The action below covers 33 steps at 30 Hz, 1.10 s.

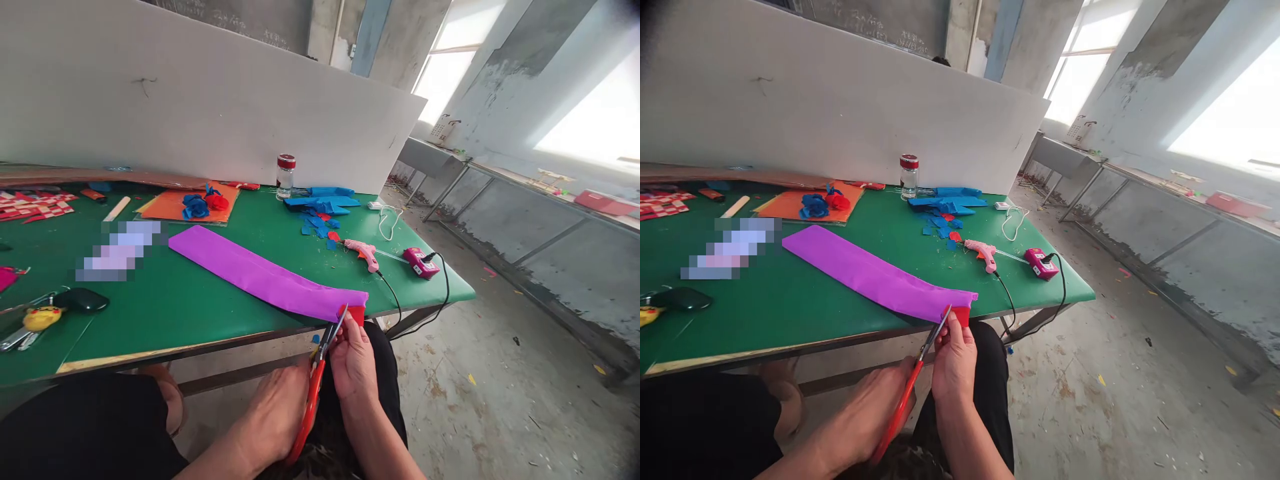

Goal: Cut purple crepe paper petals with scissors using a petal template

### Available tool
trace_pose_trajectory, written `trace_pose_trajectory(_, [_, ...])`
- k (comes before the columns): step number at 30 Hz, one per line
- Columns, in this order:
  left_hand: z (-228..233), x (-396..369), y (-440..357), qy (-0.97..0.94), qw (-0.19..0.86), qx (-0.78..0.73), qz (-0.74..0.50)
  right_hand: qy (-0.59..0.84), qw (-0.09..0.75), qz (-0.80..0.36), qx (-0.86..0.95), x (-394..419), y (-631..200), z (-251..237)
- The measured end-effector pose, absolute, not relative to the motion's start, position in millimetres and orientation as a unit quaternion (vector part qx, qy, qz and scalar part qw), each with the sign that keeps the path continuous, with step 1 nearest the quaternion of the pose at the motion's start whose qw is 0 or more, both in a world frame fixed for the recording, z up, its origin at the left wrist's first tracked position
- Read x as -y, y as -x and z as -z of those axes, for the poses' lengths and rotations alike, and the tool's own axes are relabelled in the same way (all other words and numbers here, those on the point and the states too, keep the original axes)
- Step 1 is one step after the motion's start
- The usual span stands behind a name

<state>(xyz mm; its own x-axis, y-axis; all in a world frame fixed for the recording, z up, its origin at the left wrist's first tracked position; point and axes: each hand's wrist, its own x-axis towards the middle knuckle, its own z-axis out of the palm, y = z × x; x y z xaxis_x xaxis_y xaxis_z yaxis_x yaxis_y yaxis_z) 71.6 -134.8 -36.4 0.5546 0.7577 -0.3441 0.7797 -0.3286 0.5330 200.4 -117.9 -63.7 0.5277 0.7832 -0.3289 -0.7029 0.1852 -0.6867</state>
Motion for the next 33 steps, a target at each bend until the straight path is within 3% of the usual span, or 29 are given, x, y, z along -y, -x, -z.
trace_pose_trajectory(15, [20.4, 142.3, -66.1, -0.824, 0.352, -0.442, 0.032, 0.441, 0.790, -0.418, 0.089, 116.6, -209.6, 59.5])
trace_pose_trajectory(33, [17.1, 140.1, -69.7, -0.835, 0.349, -0.423, 0.046, 0.425, 0.789, -0.436, 0.078, 123.8, -210.3, 49.8])
